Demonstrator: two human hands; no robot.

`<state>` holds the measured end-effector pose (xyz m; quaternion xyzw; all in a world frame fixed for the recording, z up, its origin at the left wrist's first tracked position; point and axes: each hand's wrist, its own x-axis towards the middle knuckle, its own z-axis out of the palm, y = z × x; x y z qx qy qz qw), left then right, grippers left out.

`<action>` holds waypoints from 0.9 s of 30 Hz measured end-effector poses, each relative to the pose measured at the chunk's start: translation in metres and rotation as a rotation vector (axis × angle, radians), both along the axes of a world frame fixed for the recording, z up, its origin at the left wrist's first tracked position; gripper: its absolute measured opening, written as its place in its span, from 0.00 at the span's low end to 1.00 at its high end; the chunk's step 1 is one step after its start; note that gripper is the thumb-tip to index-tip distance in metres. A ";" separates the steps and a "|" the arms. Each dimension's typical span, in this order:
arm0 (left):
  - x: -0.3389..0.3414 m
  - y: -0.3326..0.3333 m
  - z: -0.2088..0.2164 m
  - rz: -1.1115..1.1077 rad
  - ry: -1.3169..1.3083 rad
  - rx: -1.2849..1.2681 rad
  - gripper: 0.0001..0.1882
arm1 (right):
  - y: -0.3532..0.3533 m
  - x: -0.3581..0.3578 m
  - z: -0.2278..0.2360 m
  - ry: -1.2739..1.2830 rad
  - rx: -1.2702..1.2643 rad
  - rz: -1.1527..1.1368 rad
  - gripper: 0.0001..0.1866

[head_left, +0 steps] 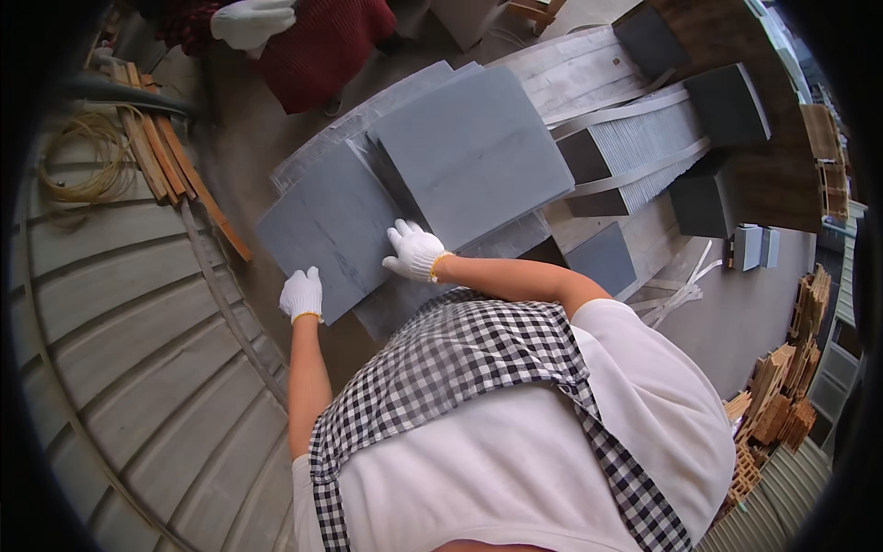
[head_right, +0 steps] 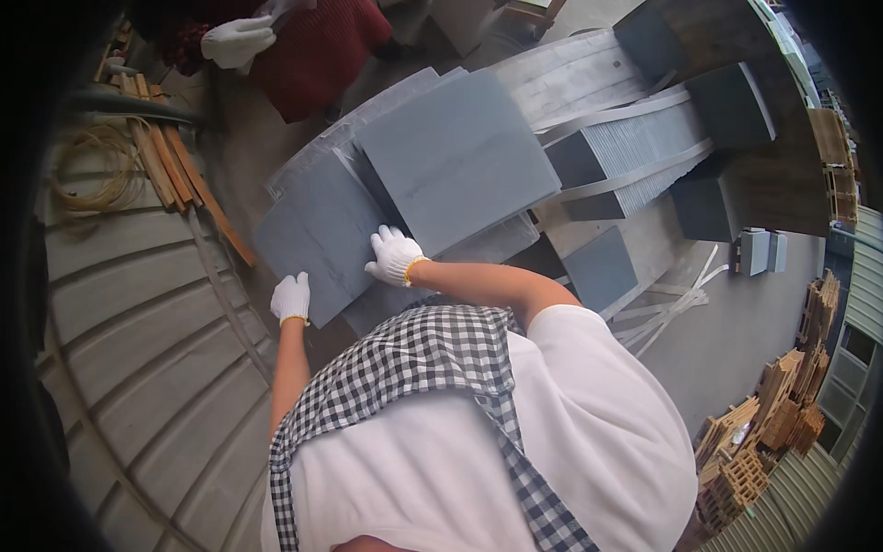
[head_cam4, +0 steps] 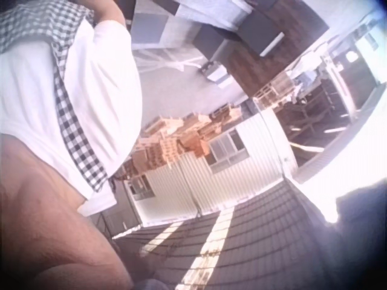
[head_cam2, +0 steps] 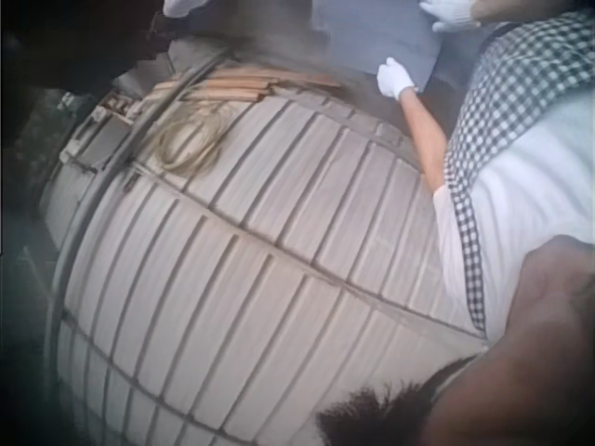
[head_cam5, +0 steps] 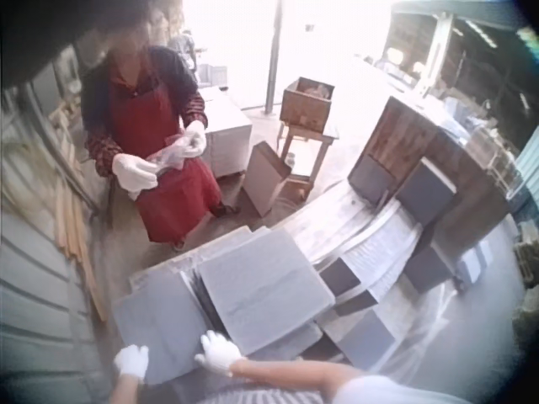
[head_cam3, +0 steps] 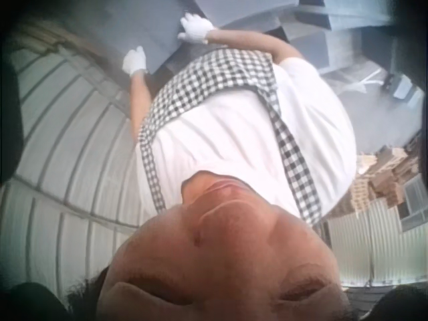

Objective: The person stacks white and gray rectangular panels on a wooden pallet in a warehouse. They pick up panels, align them, and place them in neat piles while a coworker assists by handing over additional panels.

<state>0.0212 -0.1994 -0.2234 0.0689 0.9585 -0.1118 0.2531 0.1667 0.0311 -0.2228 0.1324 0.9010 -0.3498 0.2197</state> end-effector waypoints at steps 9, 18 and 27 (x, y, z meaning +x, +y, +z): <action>0.108 0.118 0.003 -0.051 0.030 0.542 0.20 | 0.054 0.025 0.003 0.743 0.290 0.168 0.36; 0.169 0.150 0.014 -0.047 -0.210 0.674 0.19 | 0.172 0.025 -0.030 0.570 0.579 -0.056 0.38; 0.155 0.200 0.006 -0.007 -0.234 0.451 0.34 | 0.299 0.118 -0.056 0.325 0.733 -0.442 0.40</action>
